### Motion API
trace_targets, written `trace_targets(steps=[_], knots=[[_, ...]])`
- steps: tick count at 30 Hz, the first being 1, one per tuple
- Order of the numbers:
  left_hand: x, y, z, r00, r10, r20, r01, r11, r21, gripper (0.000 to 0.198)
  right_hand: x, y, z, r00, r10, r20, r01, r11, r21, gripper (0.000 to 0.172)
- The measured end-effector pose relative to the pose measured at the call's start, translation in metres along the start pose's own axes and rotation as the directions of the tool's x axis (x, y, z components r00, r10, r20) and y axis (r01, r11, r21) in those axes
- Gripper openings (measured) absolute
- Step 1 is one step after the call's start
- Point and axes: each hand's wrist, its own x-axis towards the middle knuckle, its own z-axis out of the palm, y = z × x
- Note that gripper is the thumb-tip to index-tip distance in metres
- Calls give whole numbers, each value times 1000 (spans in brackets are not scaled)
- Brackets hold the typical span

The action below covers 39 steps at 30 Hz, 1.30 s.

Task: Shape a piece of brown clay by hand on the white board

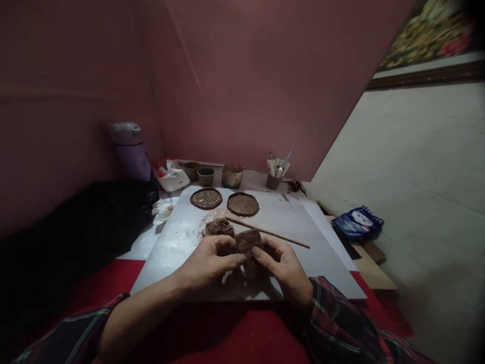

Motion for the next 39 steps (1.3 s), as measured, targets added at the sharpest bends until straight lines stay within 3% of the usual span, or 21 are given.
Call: trace_targets(steps=[4, 9, 14, 18, 22, 24, 26, 28, 32, 39], knots=[[-1, 4, 5, 1000, 20, 21, -20, 1000, -2, 28, 0, 1, 1, 999, 14, -47, -10, 997, 79, 32], [-3, 5, 6, 990, 137, -39, -134, 988, 83, 19, 0, 1, -1, 1000, 19, 10, -19, 999, 41, 37], [-4, 7, 2, 993, 106, -59, -104, 994, 47, 19, -1, -4, -4, 999, -34, -36, 35, 999, 15, 44], [-6, 16, 2, 997, 57, -59, -55, 998, 40, 27, -2, -7, -6, 996, 41, -78, -36, 997, 71, 44], [-6, 17, 0, 1000, 15, -6, -13, 978, 208, 39, -1, -11, -9, 993, 113, -43, -115, 992, -49, 35], [-5, 15, -3, 994, 92, -53, -61, 902, 428, 43, -1, -12, -12, 995, 66, -78, -85, 954, -287, 24], [-5, 13, -5, 976, 204, -82, -107, 764, 636, 41, -1, -12, -14, 991, -60, -118, -16, 830, -558, 17], [-3, 10, -8, 962, 265, -62, -132, 652, 746, 36, -2, -12, -15, 979, -172, -109, 43, 698, -715, 16], [-3, 7, -10, 962, 270, -32, -136, 581, 802, 31, -2, -10, -15, 984, -177, 7, 121, 643, -757, 15], [-10, 12, -5, 990, 127, -66, 3, 443, 896, 24, -4, -8, -15, 984, -130, 123, 178, 617, -767, 13]])
